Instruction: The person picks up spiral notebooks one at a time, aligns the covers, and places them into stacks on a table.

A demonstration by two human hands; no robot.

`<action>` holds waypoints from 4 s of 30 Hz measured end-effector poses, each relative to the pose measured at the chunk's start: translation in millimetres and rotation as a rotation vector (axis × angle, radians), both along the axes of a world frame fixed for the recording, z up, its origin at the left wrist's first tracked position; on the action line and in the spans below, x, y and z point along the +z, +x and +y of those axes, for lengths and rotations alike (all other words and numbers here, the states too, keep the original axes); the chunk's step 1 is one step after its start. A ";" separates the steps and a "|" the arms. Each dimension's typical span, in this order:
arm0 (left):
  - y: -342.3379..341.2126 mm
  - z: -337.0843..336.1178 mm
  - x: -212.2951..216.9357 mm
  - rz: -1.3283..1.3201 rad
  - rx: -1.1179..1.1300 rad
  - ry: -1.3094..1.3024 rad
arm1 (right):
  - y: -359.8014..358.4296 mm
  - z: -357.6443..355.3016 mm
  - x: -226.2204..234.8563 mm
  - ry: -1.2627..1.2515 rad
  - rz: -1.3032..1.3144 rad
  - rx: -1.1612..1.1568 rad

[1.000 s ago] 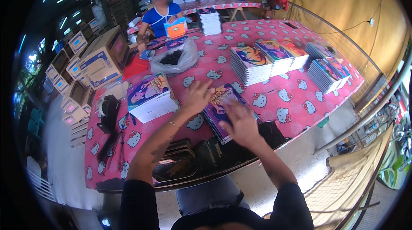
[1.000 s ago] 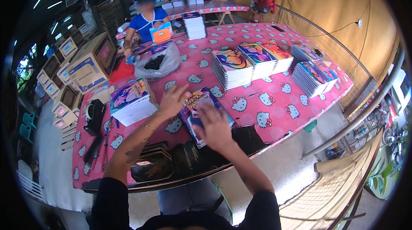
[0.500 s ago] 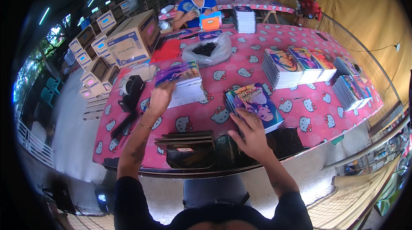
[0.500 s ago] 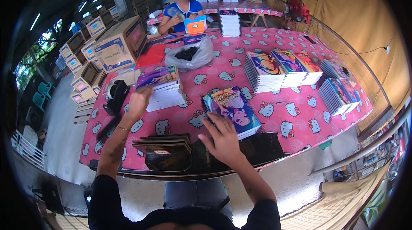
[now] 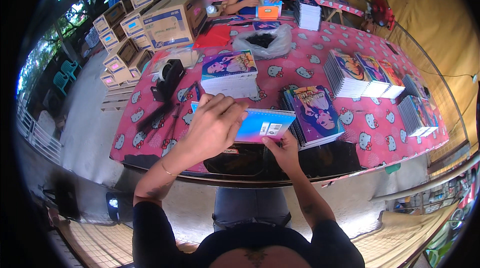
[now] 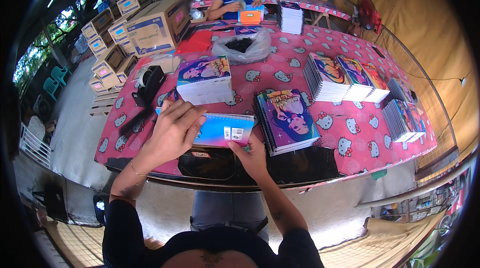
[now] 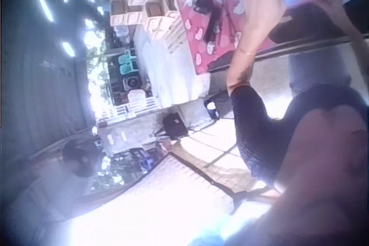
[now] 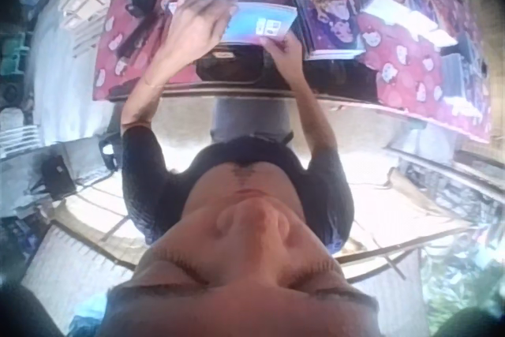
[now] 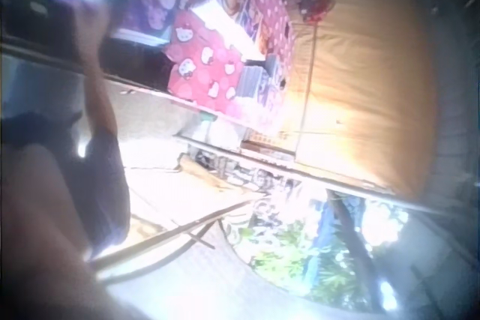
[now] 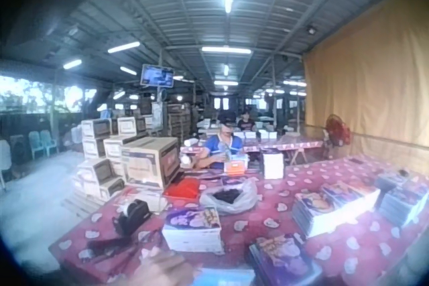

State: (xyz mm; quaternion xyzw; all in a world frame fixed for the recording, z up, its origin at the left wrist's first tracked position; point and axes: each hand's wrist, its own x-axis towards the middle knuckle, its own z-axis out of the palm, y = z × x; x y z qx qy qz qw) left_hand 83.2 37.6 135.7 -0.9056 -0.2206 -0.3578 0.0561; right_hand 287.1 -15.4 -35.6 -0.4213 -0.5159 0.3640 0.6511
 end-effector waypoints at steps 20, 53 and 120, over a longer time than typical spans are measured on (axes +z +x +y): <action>-42.8 -21.9 -144.5 -0.512 0.400 -0.175 | -25.7 -0.6 -16.1 -0.030 -0.003 0.074; -76.0 -26.4 -132.5 -0.575 0.357 -0.435 | -92.2 41.4 57.3 0.373 -1.020 -0.049; -36.7 -28.8 -140.7 0.317 0.442 -0.069 | -32.5 34.7 59.5 0.294 -1.104 0.042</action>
